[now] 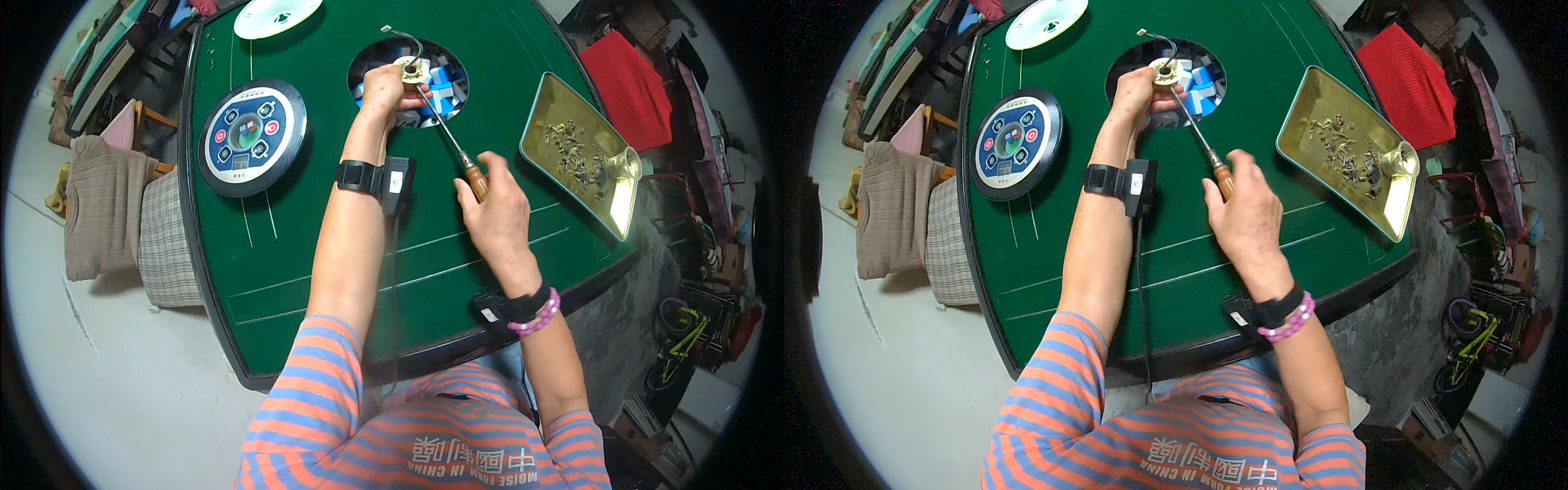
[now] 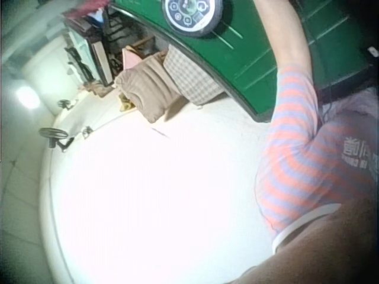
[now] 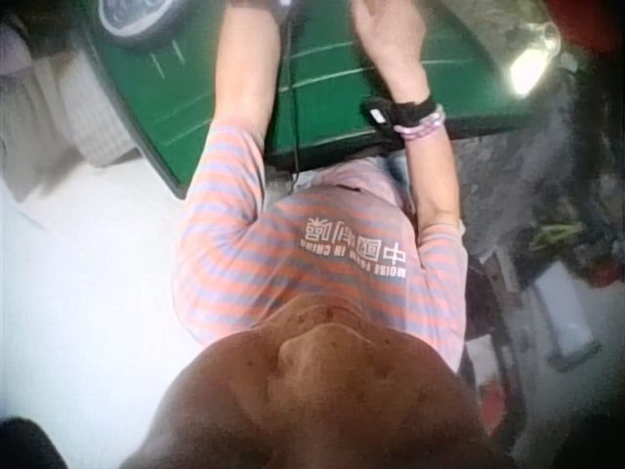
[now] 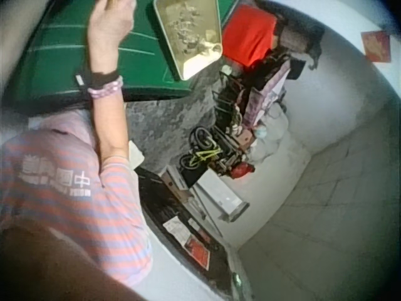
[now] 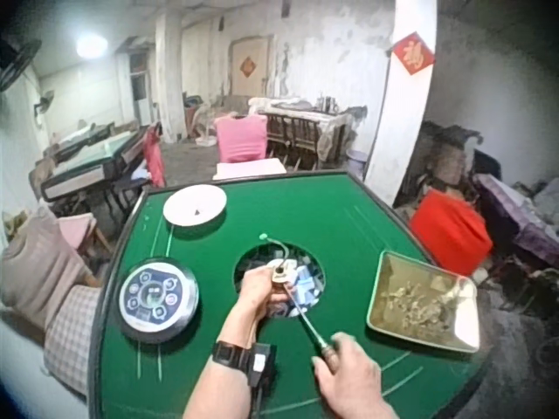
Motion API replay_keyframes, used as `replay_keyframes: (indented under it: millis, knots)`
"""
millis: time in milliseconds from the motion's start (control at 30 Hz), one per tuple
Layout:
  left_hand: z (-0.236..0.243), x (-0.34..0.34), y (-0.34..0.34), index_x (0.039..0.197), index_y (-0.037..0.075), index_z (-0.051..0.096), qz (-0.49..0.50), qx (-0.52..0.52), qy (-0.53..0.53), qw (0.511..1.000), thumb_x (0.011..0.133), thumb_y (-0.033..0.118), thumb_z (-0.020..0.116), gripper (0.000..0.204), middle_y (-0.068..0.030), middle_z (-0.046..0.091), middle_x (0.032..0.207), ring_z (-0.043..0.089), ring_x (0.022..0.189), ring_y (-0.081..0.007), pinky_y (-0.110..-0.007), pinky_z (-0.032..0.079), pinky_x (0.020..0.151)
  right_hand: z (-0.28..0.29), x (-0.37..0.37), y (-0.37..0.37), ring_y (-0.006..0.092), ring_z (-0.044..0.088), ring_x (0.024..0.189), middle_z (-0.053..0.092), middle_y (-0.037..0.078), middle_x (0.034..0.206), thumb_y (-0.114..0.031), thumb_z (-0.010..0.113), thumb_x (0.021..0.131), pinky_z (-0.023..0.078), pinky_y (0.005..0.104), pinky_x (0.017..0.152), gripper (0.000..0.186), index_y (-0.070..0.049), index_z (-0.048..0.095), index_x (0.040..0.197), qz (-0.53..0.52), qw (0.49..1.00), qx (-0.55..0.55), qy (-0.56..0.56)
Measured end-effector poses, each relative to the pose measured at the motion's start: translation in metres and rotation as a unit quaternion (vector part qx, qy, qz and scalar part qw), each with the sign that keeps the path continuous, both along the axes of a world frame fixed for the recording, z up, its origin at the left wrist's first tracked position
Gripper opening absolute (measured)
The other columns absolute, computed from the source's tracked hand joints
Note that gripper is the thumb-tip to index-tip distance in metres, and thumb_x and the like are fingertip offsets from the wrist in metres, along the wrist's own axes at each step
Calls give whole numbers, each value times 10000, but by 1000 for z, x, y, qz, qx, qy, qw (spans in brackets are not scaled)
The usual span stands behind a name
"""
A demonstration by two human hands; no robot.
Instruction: The person empties a container of screws into a tray, uses a screwdriver to work on a central component of an automated mahjong table, and moves long metal rods.
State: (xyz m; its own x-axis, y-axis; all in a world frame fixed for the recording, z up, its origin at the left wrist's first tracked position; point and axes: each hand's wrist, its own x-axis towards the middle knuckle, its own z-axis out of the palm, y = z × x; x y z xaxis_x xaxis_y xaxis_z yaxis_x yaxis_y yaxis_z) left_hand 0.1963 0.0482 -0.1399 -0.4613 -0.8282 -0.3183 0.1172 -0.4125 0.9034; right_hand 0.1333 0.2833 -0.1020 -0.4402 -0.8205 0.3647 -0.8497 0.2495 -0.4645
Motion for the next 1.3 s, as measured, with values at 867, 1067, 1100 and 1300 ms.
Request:
replay_keyframes:
  millis: [867, 1067, 1100, 1300]
  knots:
    - [5, 1, 4, 1160, -42, 606, -12, 0, 13, 1000, 1015, 183, 332, 383, -189, 696, 895, 721, 744, -267, -296, 619, 600, -7, 4, -5, 398, 636, 763, 646, 163, 798, -124, 676, 853, 503, 458, 668, 215, -43, 625, 1046, -12, 998, 11, -67]
    - [5, 2, 3, 1152, -52, 595, -5, -1, -1, 1000, 1016, 178, 328, 377, -187, 698, 876, 724, 753, -276, -294, 622, 598, 4, 1, -13, 212, 576, 551, 623, 78, 724, -177, 643, 911, 453, 323, 504, 181, -20, 650, 999, -22, 919, 87, -384]
    - [3, 1, 1, 1138, -61, 587, -3, 15, 9, 1000, 1006, 156, 332, 360, -194, 698, 869, 724, 751, -282, -305, 627, 597, 7, -1, -13, 133, 535, 500, 603, 38, 702, -199, 634, 930, 415, 267, 441, 196, -16, 652, 998, -30, 837, 96, -538]
    - [-5, -1, -4, 1108, -71, 601, -16, -17, 32, 999, 981, 109, 339, 343, -205, 699, 865, 727, 749, -289, -315, 629, 606, 0, -16, -12, 38, 413, 566, 553, 31, 861, -219, 455, 1038, 299, 157, 367, 294, 4, 526, 1216, 83, 364, -2, -928]
